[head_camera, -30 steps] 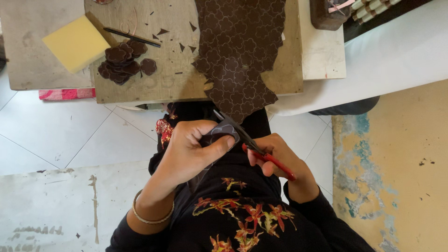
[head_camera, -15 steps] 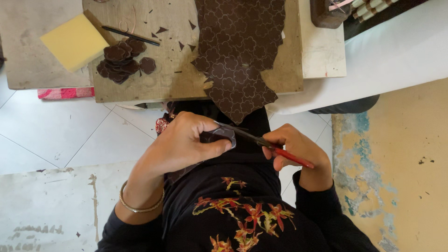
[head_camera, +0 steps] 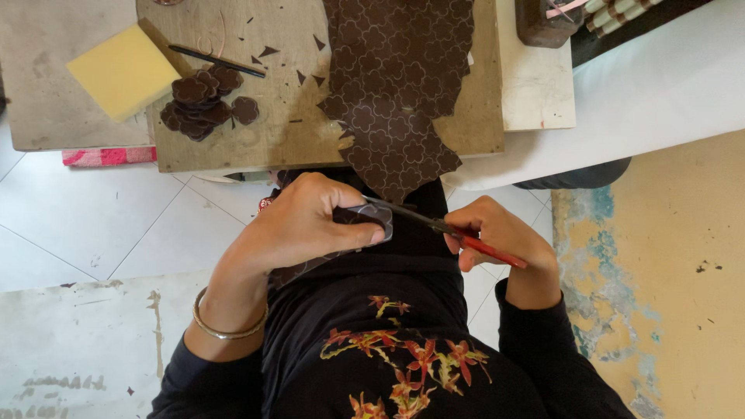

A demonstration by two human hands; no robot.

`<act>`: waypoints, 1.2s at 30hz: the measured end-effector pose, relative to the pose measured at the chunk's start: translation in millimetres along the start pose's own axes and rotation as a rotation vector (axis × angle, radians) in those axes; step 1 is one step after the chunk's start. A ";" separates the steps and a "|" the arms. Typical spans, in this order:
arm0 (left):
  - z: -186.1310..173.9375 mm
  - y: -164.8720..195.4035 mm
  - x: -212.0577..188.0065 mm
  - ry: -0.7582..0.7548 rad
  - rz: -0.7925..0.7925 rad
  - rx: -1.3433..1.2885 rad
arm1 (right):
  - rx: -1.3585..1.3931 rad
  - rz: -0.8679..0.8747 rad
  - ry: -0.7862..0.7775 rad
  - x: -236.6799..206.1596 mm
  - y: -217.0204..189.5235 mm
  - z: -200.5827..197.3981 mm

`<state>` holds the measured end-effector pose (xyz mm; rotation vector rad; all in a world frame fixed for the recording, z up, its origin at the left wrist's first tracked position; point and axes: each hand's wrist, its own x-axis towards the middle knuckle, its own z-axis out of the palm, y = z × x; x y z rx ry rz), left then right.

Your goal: The person uses red-handled scissors to cut flower-shaped pieces from a dark brown patterned sheet. They hold the sheet with the left hand and cut along the drawn outlines, then place the finished shapes on the table.

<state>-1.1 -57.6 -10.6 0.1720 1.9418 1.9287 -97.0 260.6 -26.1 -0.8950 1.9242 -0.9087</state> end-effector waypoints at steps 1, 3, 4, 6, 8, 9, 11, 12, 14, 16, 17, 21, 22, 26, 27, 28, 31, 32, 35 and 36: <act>-0.6 0.2 0.4 0.001 0.000 0.003 | -0.002 0.018 0.008 0.1 1.0 0.0; -2.5 0.1 1.9 0.004 0.002 0.009 | 0.003 0.015 0.002 0.7 3.2 -0.7; -2.8 -0.3 2.9 0.009 0.005 0.023 | 0.007 0.015 -0.001 0.9 4.1 -0.5; -3.8 -1.6 4.9 0.018 0.014 0.049 | 0.017 0.016 0.019 1.0 5.7 0.1; -4.9 -3.0 9.4 0.011 0.010 0.013 | 0.013 0.025 0.042 1.9 6.4 0.3; -5.7 -3.7 11.0 0.006 0.008 -0.005 | 0.005 0.033 0.055 2.9 6.6 0.3; -7.0 -4.8 13.6 0.023 0.045 0.008 | 0.007 0.051 0.075 5.0 5.7 1.2; -7.6 -5.1 14.9 0.032 0.063 0.013 | 0.015 0.061 0.081 5.8 5.0 1.9; -10.8 -5.1 17.0 0.033 0.081 0.109 | 0.049 0.037 0.025 9.0 3.9 1.3; -10.4 -4.5 17.9 0.033 0.070 0.145 | 0.105 -0.020 -0.089 10.5 3.4 -2.0; -10.8 -3.9 18.4 0.036 0.056 0.138 | 0.141 -0.002 -0.121 10.5 3.0 -3.4; -12.3 -1.4 20.0 0.008 0.072 0.158 | 0.268 0.025 -0.230 11.8 -2.7 -7.1; -13.1 -0.9 20.1 0.007 0.076 0.170 | 0.293 0.018 -0.249 13.2 -6.4 -7.1; -14.1 0.6 21.2 -0.006 0.053 0.156 | 0.502 0.015 -0.134 11.1 -29.4 1.8; -13.8 0.8 21.7 -0.011 0.037 0.137 | 0.530 0.026 -0.009 3.6 -36.8 7.8; -13.7 0.8 22.3 -0.008 0.073 0.135 | 0.528 0.025 0.034 3.7 -40.8 8.8; -14.4 1.0 24.1 0.000 0.108 0.153 | 0.459 0.008 -0.015 9.0 -39.5 7.5; -14.6 1.0 24.6 0.001 0.070 0.174 | 0.423 0.001 -0.068 12.5 -34.7 4.8; -15.7 1.5 25.5 -0.007 0.043 0.220 | 0.333 0.022 -0.209 13.9 -14.5 -2.4; -16.6 1.7 25.6 -0.007 0.050 0.234 | 0.317 0.035 -0.217 13.3 -7.7 -3.8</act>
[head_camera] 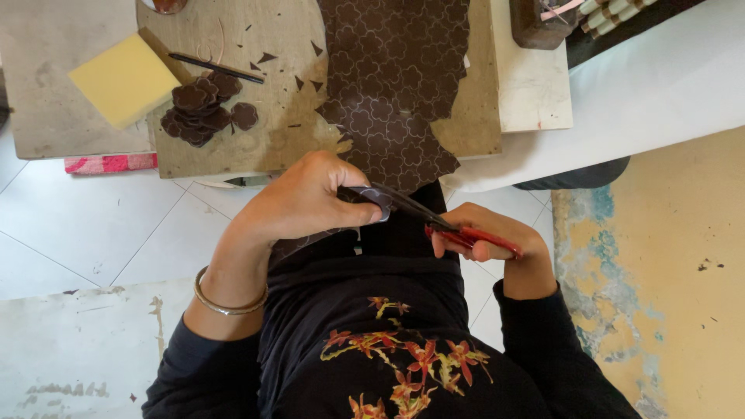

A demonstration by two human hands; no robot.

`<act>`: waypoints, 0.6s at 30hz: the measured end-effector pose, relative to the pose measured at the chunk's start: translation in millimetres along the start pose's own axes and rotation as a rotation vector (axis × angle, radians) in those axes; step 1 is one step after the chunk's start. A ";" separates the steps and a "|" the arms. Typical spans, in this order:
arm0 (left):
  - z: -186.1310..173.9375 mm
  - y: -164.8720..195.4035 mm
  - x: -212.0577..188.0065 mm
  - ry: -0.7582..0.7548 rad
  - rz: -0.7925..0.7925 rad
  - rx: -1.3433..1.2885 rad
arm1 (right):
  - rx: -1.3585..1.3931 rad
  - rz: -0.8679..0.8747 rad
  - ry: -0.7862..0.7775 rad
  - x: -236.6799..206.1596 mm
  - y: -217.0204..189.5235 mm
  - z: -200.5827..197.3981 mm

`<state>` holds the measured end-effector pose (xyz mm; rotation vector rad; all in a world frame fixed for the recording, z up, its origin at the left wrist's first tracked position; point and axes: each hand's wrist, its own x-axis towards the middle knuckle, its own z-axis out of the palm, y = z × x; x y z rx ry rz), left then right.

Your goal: The person uses red-handled scissors to cut flower-shaped pieces from a dark brown patterned sheet. They hold the sheet with the left hand and cut along the drawn outlines, then place the finished shapes on the table.

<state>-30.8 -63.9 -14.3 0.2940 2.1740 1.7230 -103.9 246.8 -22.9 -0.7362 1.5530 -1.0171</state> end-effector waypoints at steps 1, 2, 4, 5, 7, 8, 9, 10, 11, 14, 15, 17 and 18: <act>-0.6 0.2 -0.6 -0.006 -0.006 -0.001 | -0.010 0.018 -0.005 -1.7 5.9 -1.3; -1.2 0.1 -1.6 -0.011 -0.012 -0.001 | -0.012 0.010 0.003 -2.7 11.0 -1.9; -2.1 0.5 -1.2 -0.014 -0.027 -0.006 | -0.022 -0.007 0.018 -5.8 17.5 -2.6; -2.3 0.8 -1.7 -0.014 -0.040 -0.013 | -0.009 -0.024 0.037 -6.6 19.7 -0.8; -2.8 1.3 -1.7 -0.014 -0.021 -0.002 | 0.017 -0.057 0.074 -8.0 22.6 4.8; -3.7 1.5 -1.1 -0.013 0.012 0.017 | 0.079 -0.081 0.148 -11.5 23.3 10.1; -4.5 1.9 -0.7 -0.014 0.045 0.036 | 0.141 -0.107 0.223 -14.3 24.1 14.2; -5.1 2.1 -1.0 -0.022 0.023 0.056 | 0.204 -0.132 0.298 -13.4 24.5 13.8; -5.3 2.8 -0.3 -0.031 0.001 0.075 | 0.202 -0.160 0.195 -13.5 25.2 12.9; -8.0 4.1 -1.7 -0.056 0.029 0.083 | 0.240 -0.239 0.076 -12.2 25.5 10.8; -8.5 4.8 -1.4 -0.064 0.054 0.078 | 0.283 -0.260 0.163 -17.8 24.7 16.6; -9.8 5.8 -1.1 -0.067 0.100 0.058 | 0.315 -0.286 0.260 -23.0 21.6 24.7; -10.5 6.1 -1.4 -0.067 0.123 0.048 | 0.305 -0.291 0.270 -24.4 19.6 27.5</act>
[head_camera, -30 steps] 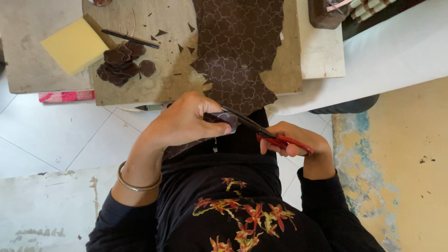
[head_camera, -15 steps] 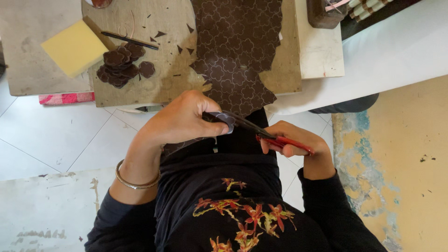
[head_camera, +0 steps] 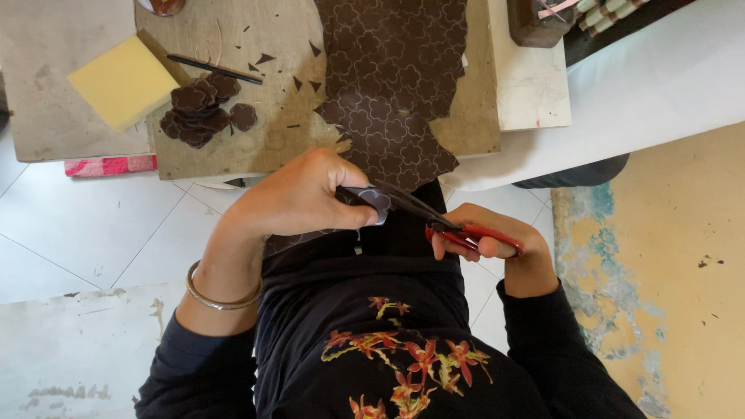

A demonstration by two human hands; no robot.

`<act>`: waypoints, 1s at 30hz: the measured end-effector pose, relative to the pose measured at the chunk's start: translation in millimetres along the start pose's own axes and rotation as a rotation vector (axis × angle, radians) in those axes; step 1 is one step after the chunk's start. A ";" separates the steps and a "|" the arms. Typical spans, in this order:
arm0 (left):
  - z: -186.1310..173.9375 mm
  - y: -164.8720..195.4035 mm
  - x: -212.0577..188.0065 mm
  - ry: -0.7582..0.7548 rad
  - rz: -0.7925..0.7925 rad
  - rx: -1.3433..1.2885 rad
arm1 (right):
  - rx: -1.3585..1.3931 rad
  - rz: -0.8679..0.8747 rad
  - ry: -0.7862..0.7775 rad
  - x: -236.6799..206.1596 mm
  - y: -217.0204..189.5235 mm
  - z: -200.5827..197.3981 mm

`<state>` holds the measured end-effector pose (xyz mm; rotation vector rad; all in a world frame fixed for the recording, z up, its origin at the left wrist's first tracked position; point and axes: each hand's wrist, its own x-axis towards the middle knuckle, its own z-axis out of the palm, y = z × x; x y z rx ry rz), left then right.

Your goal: The person uses red-handled scissors to cut flower-shaped pieces from a dark brown patterned sheet. They hold the sheet with the left hand and cut along the drawn outlines, then place the finished shapes on the table.

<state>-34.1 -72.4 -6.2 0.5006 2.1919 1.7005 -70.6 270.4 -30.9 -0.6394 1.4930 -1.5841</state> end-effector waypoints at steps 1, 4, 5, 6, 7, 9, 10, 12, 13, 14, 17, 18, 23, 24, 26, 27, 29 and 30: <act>0.0 0.5 1.0 0.001 -0.020 -0.004 | -0.010 -0.007 0.007 -0.4 -2.0 1.0; -0.3 0.6 1.4 -0.006 -0.067 -0.002 | -0.072 0.056 0.088 1.3 -5.3 3.2; -0.3 0.8 2.2 -0.013 -0.075 0.007 | -0.121 0.114 -0.033 7.3 -5.3 -2.4; -0.1 0.6 2.3 -0.021 -0.084 0.015 | -0.170 0.173 -0.154 17.3 -4.7 -10.7; 0.1 0.6 2.3 -0.019 -0.067 0.009 | -0.218 0.231 -0.277 23.5 -3.7 -16.5; 0.3 0.6 2.6 -0.013 -0.034 -0.003 | -0.205 0.281 -0.191 21.5 -0.8 -18.2; 0.1 0.7 2.6 -0.012 -0.025 -0.002 | -0.198 0.306 -0.148 21.2 0.3 -18.9; -1.2 0.9 2.4 -0.010 -0.007 0.003 | -0.190 0.279 -0.242 26.6 2.0 -21.0; -1.2 1.4 3.1 -0.018 -0.020 0.013 | -0.185 0.265 -0.288 28.3 1.6 -21.1; -1.3 1.7 3.2 -0.025 -0.034 0.024 | -0.151 0.249 -0.296 28.7 0.6 -19.6; -2.8 2.6 2.8 -0.047 -0.055 0.033 | -0.064 0.186 -0.230 26.6 -3.9 -12.7; -3.0 2.6 3.0 -0.055 -0.059 0.032 | -0.042 0.156 -0.146 20.8 -5.6 -7.8; -3.3 1.9 3.7 -0.056 0.002 0.003 | -0.053 0.154 -0.083 12.4 -4.7 -4.6; -3.8 1.5 3.6 -0.058 0.007 0.006 | -0.093 0.188 -0.153 17.2 -3.4 -9.1; -4.1 1.3 4.8 -0.057 0.013 0.022 | -0.159 0.237 -0.244 23.8 -0.9 -16.7; -4.2 1.4 4.6 -0.057 0.015 0.029 | -0.184 0.253 -0.265 26.1 0.5 -18.8; -3.9 1.6 5.1 -0.065 -0.026 0.033 | -0.219 0.272 -0.277 28.6 2.2 -20.5; -3.8 1.7 5.4 -0.071 -0.046 0.034 | -0.226 0.276 -0.268 29.4 2.6 -20.3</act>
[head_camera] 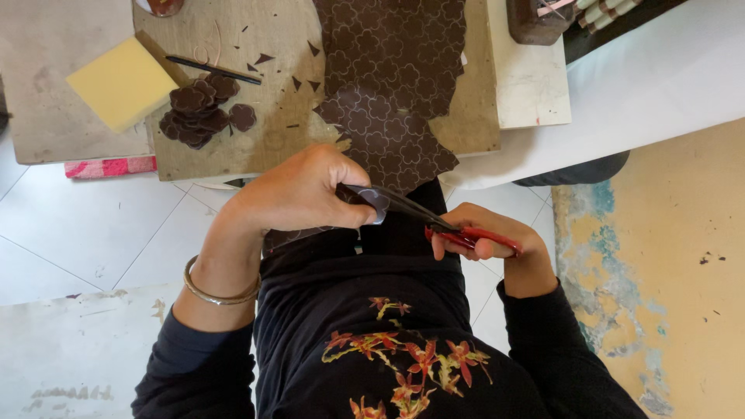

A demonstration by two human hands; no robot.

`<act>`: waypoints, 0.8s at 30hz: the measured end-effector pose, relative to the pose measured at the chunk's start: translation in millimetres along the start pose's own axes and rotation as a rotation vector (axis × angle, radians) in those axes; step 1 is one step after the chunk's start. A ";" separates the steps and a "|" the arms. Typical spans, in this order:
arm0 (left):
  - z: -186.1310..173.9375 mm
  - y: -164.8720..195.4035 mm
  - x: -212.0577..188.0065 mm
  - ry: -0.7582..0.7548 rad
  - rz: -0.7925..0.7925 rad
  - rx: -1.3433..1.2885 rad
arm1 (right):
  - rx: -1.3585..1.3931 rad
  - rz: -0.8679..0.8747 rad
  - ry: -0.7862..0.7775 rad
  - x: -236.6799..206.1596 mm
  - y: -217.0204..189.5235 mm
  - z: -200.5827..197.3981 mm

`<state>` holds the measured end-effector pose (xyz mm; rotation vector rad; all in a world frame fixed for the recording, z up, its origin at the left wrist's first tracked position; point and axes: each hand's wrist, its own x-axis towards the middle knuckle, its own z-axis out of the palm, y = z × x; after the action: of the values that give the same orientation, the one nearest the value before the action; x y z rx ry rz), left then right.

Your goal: The person uses red-handled scissors to cut flower-shaped pieces from a dark brown patterned sheet. They hold the sheet with the left hand and cut along the drawn outlines, then place the finished shapes on the table.

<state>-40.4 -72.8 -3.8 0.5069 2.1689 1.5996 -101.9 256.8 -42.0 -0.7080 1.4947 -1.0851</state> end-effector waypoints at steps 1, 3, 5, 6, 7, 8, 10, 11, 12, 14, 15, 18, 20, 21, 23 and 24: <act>-0.1 0.1 0.0 0.000 -0.009 0.003 | -0.005 0.006 0.009 0.0 -0.1 1.0; -0.3 -0.3 0.2 -0.001 -0.027 0.009 | -0.035 0.001 0.026 0.8 -0.8 3.0; -1.8 -1.5 1.0 0.015 0.021 -0.015 | -0.060 -0.001 0.049 2.1 -1.5 4.8; -2.7 -2.5 0.6 0.023 0.044 -0.027 | -0.070 0.000 0.065 3.4 -1.0 7.5; -3.0 -3.2 1.4 0.033 0.033 -0.005 | -0.080 0.000 0.082 3.7 -0.2 9.5; -3.6 -4.2 1.8 0.044 0.022 0.018 | -0.083 0.019 0.121 4.5 1.3 12.5; -5.4 -6.5 1.6 0.048 0.009 0.037 | -0.088 0.056 0.200 6.1 6.0 19.9; -5.9 -7.4 2.9 0.039 0.007 0.032 | -0.064 0.066 0.201 5.7 8.6 22.8; -6.6 -8.6 3.9 0.031 0.005 0.027 | -0.042 0.075 0.202 5.7 11.3 25.2; -7.2 -11.0 4.7 0.026 -0.020 0.059 | -0.020 0.088 0.206 5.5 16.4 27.5; -7.0 -11.9 6.0 0.022 -0.033 0.075 | -0.020 0.091 0.211 4.5 18.2 27.0; -6.8 -15.1 9.5 0.019 -0.022 0.066 | -0.046 0.095 0.249 4.0 21.4 27.5; -7.0 -16.4 14.1 0.012 -0.043 0.106 | -0.030 0.081 0.248 3.4 20.3 26.9; -6.9 -16.9 15.1 0.011 -0.053 0.126 | -0.002 0.067 0.229 3.3 18.9 26.6; -6.9 -17.3 16.4 0.042 0.032 0.084 | 0.072 0.033 0.169 3.1 14.6 25.7; -6.4 -17.4 16.5 0.054 0.073 0.062 | 0.121 0.016 0.128 0.7 11.9 26.1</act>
<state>-58.7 -74.5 -20.5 0.5737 2.2700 1.6059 -75.2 254.4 -52.5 -0.5500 1.5260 -1.2164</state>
